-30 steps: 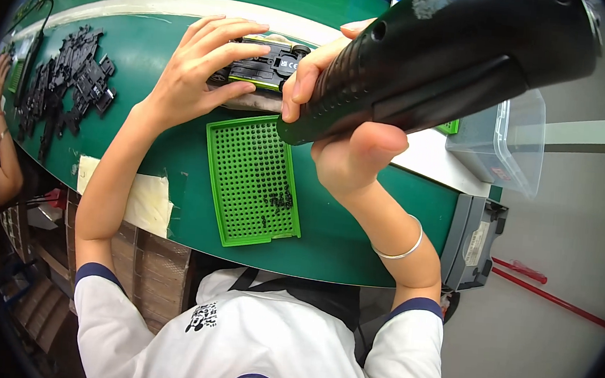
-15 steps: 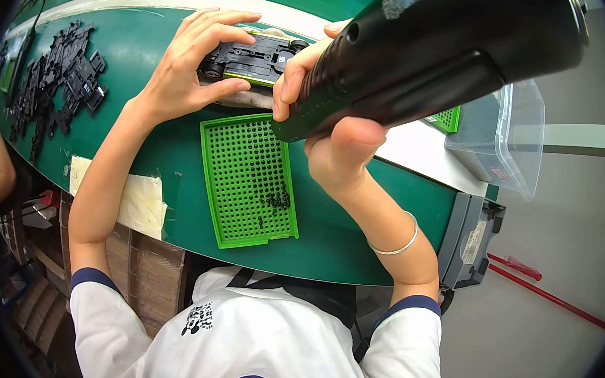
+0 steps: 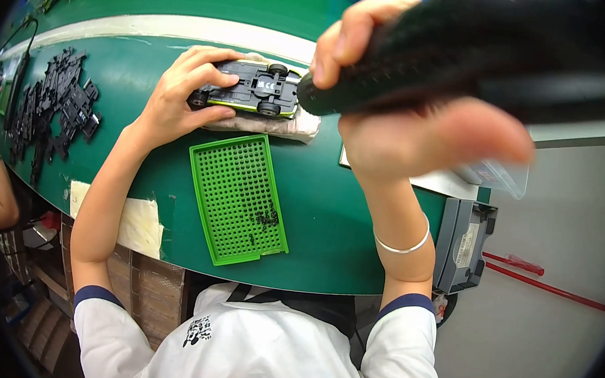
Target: The person assembles a toy car by attaching its plastic chassis with screws using an electric screwdriver.
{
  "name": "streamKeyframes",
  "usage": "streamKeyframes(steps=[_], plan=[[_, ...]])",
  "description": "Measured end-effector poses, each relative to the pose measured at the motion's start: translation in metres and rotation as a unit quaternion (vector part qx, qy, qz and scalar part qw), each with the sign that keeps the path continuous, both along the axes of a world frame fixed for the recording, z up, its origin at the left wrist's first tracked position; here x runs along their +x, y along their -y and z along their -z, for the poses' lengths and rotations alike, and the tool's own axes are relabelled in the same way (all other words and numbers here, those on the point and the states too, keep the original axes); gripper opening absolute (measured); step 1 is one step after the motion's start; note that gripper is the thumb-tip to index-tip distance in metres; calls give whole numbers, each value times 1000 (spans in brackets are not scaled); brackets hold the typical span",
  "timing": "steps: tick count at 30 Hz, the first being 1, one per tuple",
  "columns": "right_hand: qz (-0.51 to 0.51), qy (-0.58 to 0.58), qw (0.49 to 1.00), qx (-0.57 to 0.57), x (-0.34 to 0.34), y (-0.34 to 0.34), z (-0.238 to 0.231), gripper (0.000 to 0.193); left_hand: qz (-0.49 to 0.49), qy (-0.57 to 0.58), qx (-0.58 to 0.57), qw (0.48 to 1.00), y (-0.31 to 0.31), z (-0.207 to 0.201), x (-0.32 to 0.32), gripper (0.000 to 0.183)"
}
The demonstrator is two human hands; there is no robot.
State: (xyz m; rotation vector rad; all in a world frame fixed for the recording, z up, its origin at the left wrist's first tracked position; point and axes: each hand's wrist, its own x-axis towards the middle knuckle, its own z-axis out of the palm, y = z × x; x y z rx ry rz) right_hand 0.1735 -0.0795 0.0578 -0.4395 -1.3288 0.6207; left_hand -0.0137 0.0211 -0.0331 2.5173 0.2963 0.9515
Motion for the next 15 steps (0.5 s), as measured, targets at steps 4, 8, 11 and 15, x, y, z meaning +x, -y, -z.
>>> streamKeyframes(steps=[4, 8, 11, 15], plan=[[-8, -37, 999, -21, 6, -19, 17, 85, 0, 9, -14, 1000, 2, 0, 4, 30], [162, 32, 979, -118, -4, -17, 16, 85, -1, 3, -31, 1000, 1, 0, 2, 31], [172, 100, 970, -138, -3, -17, 15, 82, -4, 6, -30, 1000, 1, -1, 3, 31], [173, 99, 971, -136, -4, -22, 23, 80, 2, 7, -35, 999, -1, 0, 3, 32]])
